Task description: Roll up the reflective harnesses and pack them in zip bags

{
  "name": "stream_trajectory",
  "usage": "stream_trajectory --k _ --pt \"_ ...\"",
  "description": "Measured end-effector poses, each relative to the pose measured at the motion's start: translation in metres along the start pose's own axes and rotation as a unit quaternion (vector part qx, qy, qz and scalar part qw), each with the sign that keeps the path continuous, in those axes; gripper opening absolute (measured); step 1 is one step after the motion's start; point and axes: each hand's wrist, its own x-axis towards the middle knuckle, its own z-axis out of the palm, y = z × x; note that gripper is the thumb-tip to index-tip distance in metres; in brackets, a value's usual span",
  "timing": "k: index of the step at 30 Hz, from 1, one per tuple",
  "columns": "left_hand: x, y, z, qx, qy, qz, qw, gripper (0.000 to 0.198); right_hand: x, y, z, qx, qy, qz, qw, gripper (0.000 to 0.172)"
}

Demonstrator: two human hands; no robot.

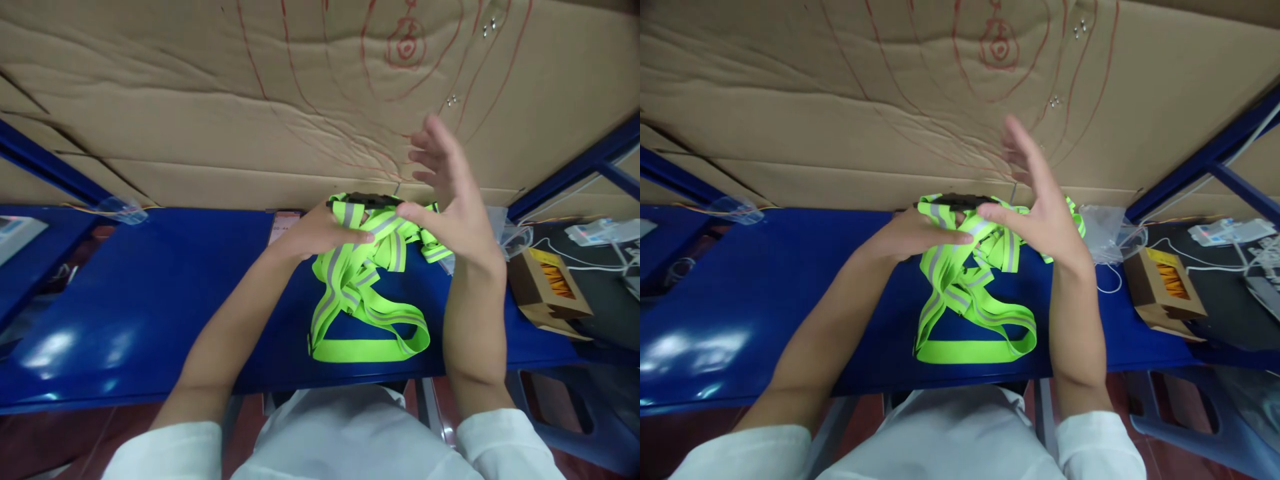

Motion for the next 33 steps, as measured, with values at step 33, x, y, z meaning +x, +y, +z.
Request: stream_trajectory --k 33 --pt "-0.013 0.021 -0.006 0.132 -0.143 0.184 0.963 0.032 -0.009 -0.039 0.017 -0.053 -0.137 0.010 0.989 0.034"
